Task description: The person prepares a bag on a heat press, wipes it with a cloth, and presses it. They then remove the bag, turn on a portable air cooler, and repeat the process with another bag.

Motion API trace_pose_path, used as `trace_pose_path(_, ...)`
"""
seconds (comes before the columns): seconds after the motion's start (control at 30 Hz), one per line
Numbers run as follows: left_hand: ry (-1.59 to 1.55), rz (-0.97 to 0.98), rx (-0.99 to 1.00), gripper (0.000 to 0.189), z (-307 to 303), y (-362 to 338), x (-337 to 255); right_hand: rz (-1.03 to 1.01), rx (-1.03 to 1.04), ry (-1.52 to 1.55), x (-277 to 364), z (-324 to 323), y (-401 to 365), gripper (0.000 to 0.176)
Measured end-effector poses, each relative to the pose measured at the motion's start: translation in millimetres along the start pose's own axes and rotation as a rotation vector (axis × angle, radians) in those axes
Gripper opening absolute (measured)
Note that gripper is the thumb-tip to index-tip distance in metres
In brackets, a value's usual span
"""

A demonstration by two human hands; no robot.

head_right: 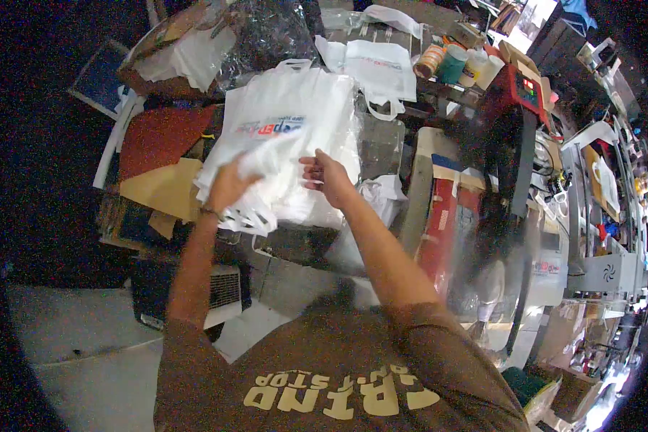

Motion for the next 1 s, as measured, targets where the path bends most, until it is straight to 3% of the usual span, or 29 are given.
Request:
trace_pose_path(0.03,-0.007,-0.010,-0.056,0.060,-14.7,11.2,9.2,0.008,0.055,0.083,2.1,1.7,-1.0,0.046)
trace_pose_path(0.13,-0.187,0.451,-0.393,0.050,-65.7,38.9,42.7,-0.007,-0.090,0.009,11.2,0.0,-4.5,0.049)
trace_pose_path(0.2,-0.194,0.566,-0.533,0.044,-100.2,40.9,42.5,-0.028,-0.140,-0.092,-1.7,-14.9,9.5,0.053)
trace_pose_path(0.27,-0.120,0.495,-0.623,0.041,-131.7,29.7,19.9,-0.147,-0.506,-0.720,-1.6,-18.7,6.7,0.072)
trace_pose_path(0.3,-0.087,0.539,-0.674,0.042,-142.9,22.2,10.3,-0.232,-0.534,-0.801,-15.8,-26.4,19.2,0.086)
trace_pose_path(0.47,0.042,0.628,-0.800,0.054,-171.8,9.2,1.9,-0.386,-0.452,-1.015,-30.0,-18.3,19.7,0.092)
trace_pose_path(0.53,0.250,0.297,-0.746,0.054,-162.4,-6.6,-14.1,-0.380,-0.457,-0.979,-27.8,-16.9,17.1,0.086)
trace_pose_path(0.57,0.230,0.521,-0.787,0.059,-154.7,-7.1,-3.8,-0.383,-0.457,-0.978,-27.6,-13.8,12.2,0.086)
trace_pose_path(0.67,0.285,0.456,-0.896,0.063,-145.3,1.1,8.4,-0.541,-0.630,-1.178,-11.9,2.6,-4.9,0.079)
trace_pose_path(0.7,0.258,0.438,-0.896,0.051,-152.5,-2.3,3.3,-0.693,-0.481,-1.196,-14.3,7.7,1.6,0.077)
trace_pose_path(0.73,0.258,0.431,-0.902,0.051,-162.7,-0.3,6.1,-0.843,-0.323,-1.206,-14.9,17.0,5.1,0.076)
trace_pose_path(0.8,0.091,0.434,-0.998,0.039,-200.6,3.6,19.4,-0.818,-0.186,-1.122,-19.2,42.3,14.6,0.080)
trace_pose_path(0.83,-0.008,0.326,-0.940,0.037,-223.6,-2.4,19.4,-0.667,-0.266,-1.106,-18.8,54.7,20.0,0.083)
trace_pose_path(0.87,-0.056,0.349,-0.948,0.039,-243.0,-4.7,25.2,-0.519,-0.339,-1.084,-15.7,63.7,24.9,0.086)
trace_pose_path(0.9,-0.063,0.362,-0.923,0.039,-256.9,-13.9,20.5,-0.406,-0.255,-1.138,-9.2,71.3,36.4,0.097)
trace_pose_path(0.93,-0.069,0.374,-0.895,0.039,-272.3,-27.2,13.6,-0.422,-0.242,-1.133,-3.1,82.2,44.2,0.097)
trace_pose_path(1.0,-0.127,0.364,-0.921,0.037,-297.1,-62.7,3.0,-0.179,-0.347,-1.350,2.8,100.5,61.3,0.108)
Point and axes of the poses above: each hand's wrist, its own y-axis towards the middle knuckle, its own z-axis out of the palm, x = y × z, the point moved 3 cm from there along y, towards the middle knuckle, and after that the axes turned 8 degrees about -y, right-handed, at the moved point
